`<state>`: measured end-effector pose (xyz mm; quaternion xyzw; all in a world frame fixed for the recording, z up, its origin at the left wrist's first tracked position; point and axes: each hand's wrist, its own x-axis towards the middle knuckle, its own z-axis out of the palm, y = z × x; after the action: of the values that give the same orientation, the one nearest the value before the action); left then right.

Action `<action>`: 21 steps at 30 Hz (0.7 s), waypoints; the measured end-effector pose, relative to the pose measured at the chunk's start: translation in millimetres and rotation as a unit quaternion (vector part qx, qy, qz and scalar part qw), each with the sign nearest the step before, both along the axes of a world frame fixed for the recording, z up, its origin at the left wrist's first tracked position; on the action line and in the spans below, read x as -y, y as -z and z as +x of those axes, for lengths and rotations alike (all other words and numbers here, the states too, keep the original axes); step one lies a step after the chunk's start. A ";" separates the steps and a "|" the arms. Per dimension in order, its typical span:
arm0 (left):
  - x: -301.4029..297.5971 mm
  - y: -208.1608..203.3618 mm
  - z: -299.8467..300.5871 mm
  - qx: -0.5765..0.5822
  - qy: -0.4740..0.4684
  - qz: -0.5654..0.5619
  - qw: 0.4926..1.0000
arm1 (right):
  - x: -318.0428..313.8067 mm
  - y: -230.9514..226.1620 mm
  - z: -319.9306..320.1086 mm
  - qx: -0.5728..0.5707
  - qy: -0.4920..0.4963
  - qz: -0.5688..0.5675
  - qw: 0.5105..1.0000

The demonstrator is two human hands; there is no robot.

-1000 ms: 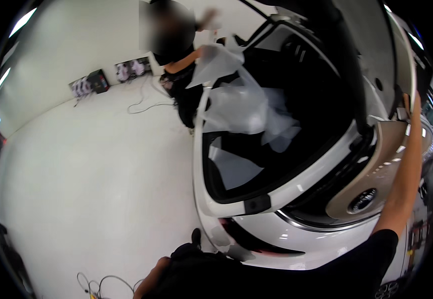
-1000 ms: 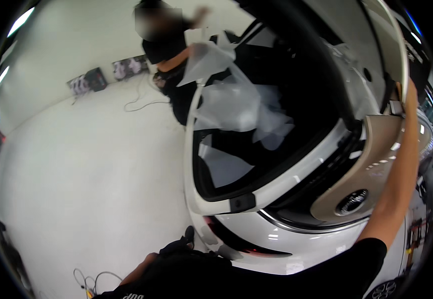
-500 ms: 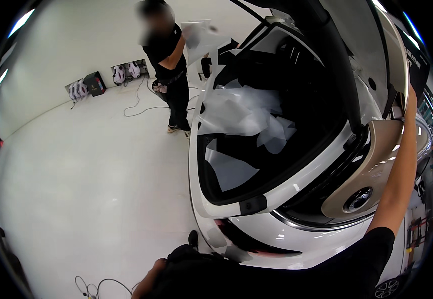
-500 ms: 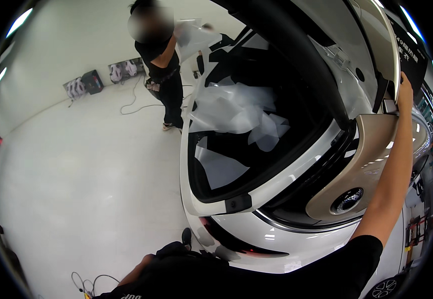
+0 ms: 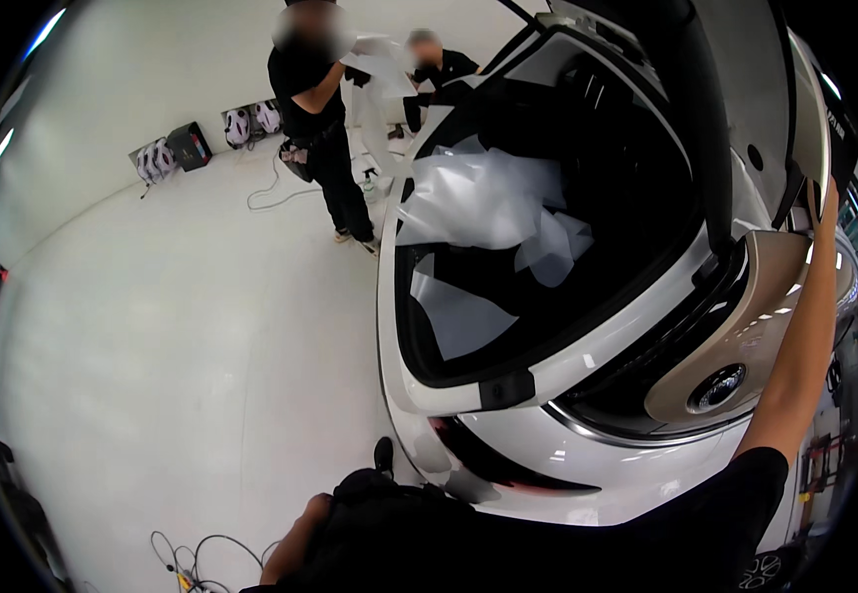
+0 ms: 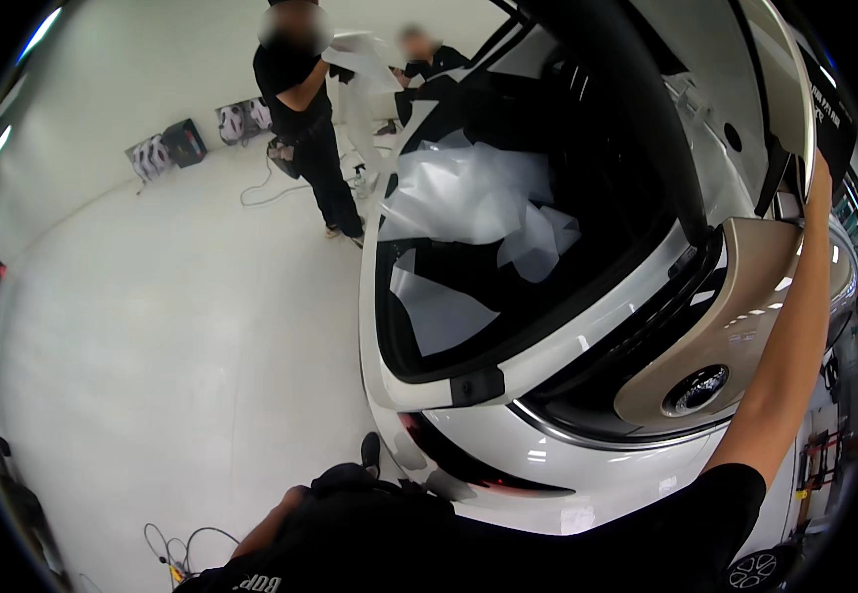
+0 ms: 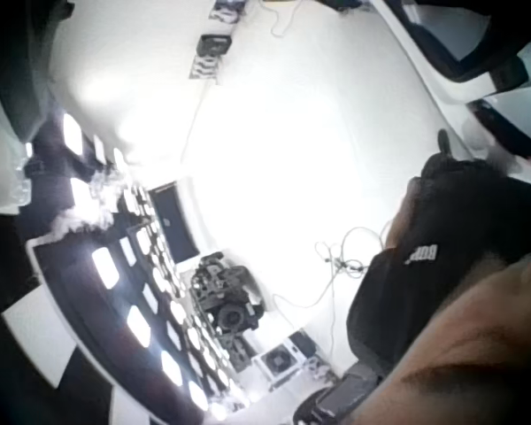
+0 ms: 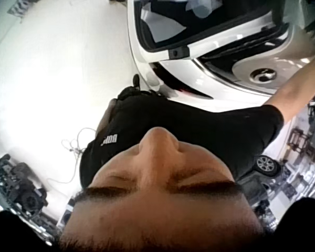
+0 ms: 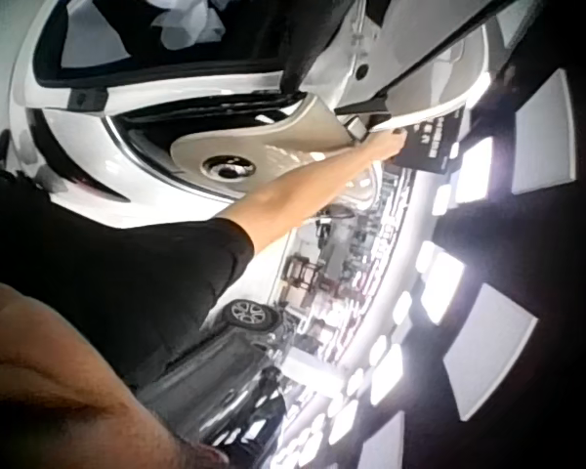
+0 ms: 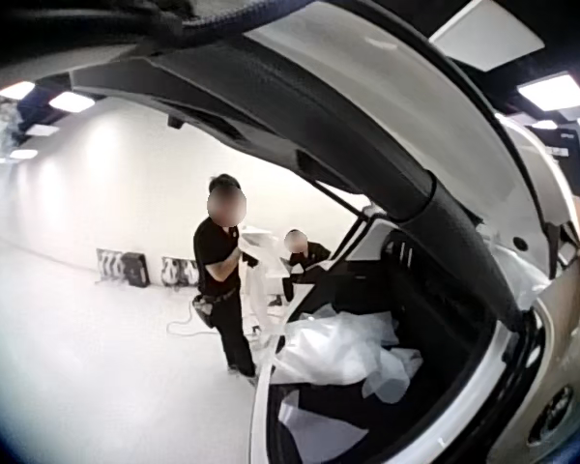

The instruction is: The person removes large sheets of white protective film from the trunk of a white car. They then move to the rear of the vehicle and peel a large sheet of film off the car's roof and rear spoiler. The person walks around the garage, briefly picks up a stool, and then walks back toward the car.

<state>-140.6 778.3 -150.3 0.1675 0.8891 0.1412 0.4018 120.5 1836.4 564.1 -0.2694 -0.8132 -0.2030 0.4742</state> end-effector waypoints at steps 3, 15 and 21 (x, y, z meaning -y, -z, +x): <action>7.4 1.5 9.3 -0.013 -0.011 0.017 1.000 | 17.9 10.9 -21.6 0.007 -0.049 0.006 0.999; 29.0 -2.0 3.5 -0.012 -0.162 0.071 0.984 | -71.9 11.3 19.6 -0.015 -0.023 -0.122 0.992; 12.3 5.5 -36.4 0.032 -0.168 0.033 0.985 | 1.8 -32.8 46.5 -0.076 -0.023 -0.062 0.995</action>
<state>-177.0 766.0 -155.8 0.0240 0.8861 0.2411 0.3952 167.0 1834.6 596.9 -0.2941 -0.7916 -0.1202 0.5219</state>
